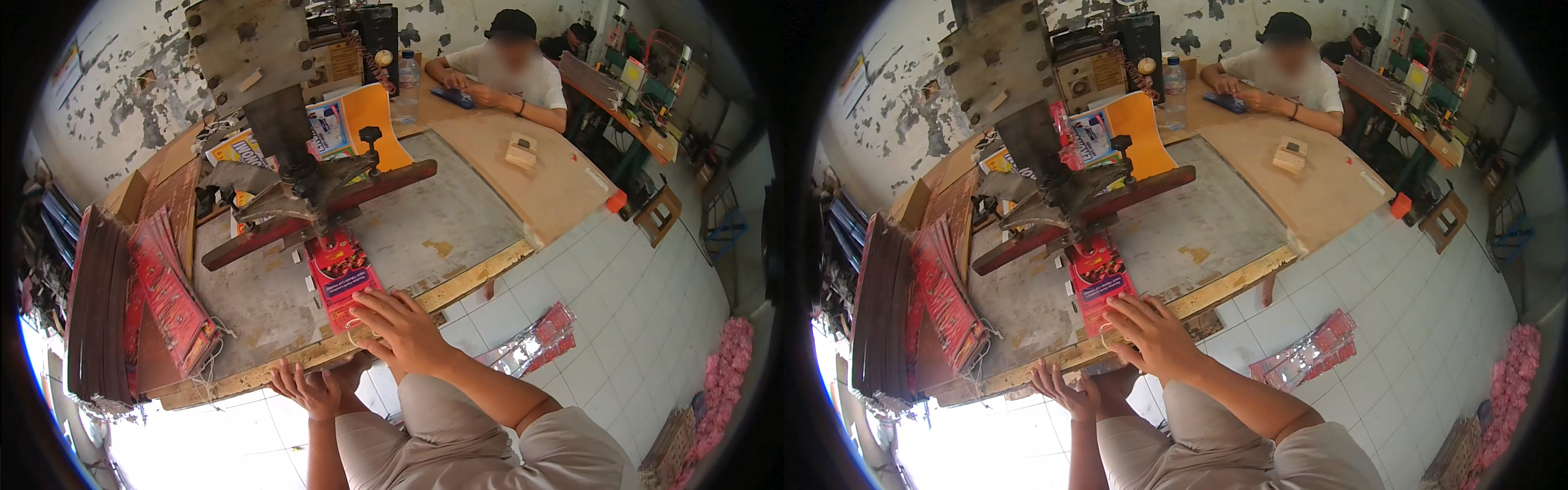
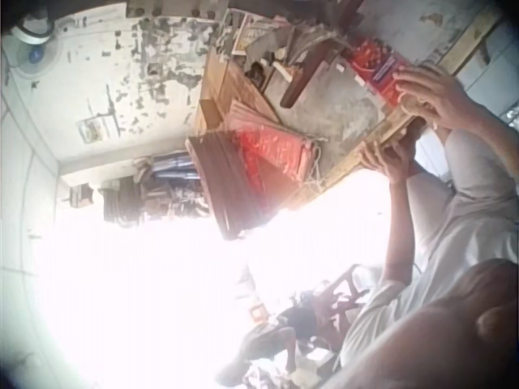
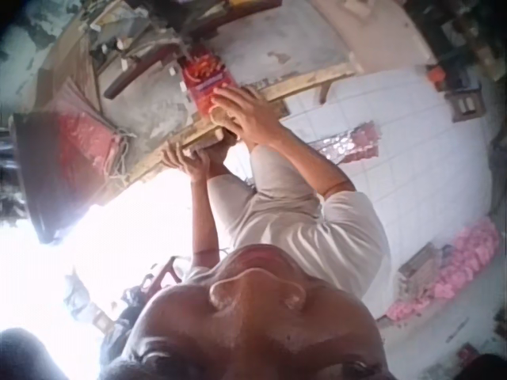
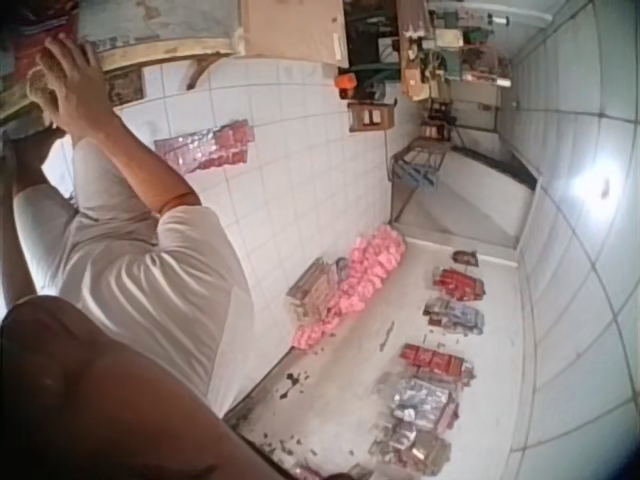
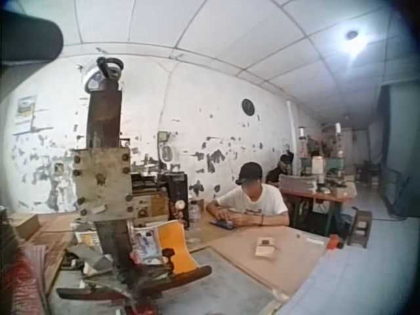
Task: The person places long strips of red packaging onto a table, uses a wooden block to press them against a fixture, and repeats the process with multiple strips.
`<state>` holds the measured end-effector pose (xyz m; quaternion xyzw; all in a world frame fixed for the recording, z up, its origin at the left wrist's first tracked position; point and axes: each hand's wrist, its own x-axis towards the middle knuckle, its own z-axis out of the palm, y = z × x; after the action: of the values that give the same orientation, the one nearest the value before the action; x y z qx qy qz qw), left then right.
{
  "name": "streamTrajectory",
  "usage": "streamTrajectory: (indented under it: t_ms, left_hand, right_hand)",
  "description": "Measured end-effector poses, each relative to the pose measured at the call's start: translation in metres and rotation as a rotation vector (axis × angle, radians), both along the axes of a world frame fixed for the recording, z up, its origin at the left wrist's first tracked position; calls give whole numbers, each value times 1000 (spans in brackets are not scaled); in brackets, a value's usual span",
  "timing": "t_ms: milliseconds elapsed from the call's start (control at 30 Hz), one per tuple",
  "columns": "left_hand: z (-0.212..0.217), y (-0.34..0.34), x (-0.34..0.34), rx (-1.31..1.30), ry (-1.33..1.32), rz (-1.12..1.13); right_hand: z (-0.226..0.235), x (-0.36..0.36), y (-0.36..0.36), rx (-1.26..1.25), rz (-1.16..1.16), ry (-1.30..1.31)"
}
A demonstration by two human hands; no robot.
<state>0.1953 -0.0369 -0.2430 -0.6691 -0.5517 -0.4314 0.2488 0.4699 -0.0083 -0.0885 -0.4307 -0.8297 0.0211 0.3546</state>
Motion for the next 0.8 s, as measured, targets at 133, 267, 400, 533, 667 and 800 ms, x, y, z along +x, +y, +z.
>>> streamTrajectory:
  t_ms: [133, 267, 400, 533, 667, 800]
  left_hand:
    - [2, 1, 3, -18, -24, -21]
    - [0, 5, 4, 1, -37, -13]
    - [7, 2, 3, -7, -42, -28]
    - [8, 4, 8, -32, -66, -61]
    - [13, 2, 11, -38, -87, -73]
    - [17, -1, 5, -51, -80, -97]
  right_hand:
    - [9, 6, 4, -56, 16, -49]
    - [12, 12, 30, -119, 157, -90]
    - [23, 13, 44, -79, 265, -113]
    - [12, 18, 51, -18, 249, -198]
    - [9, 36, 42, 80, 173, -298]
    - [18, 107, 3, 124, -1, -280]
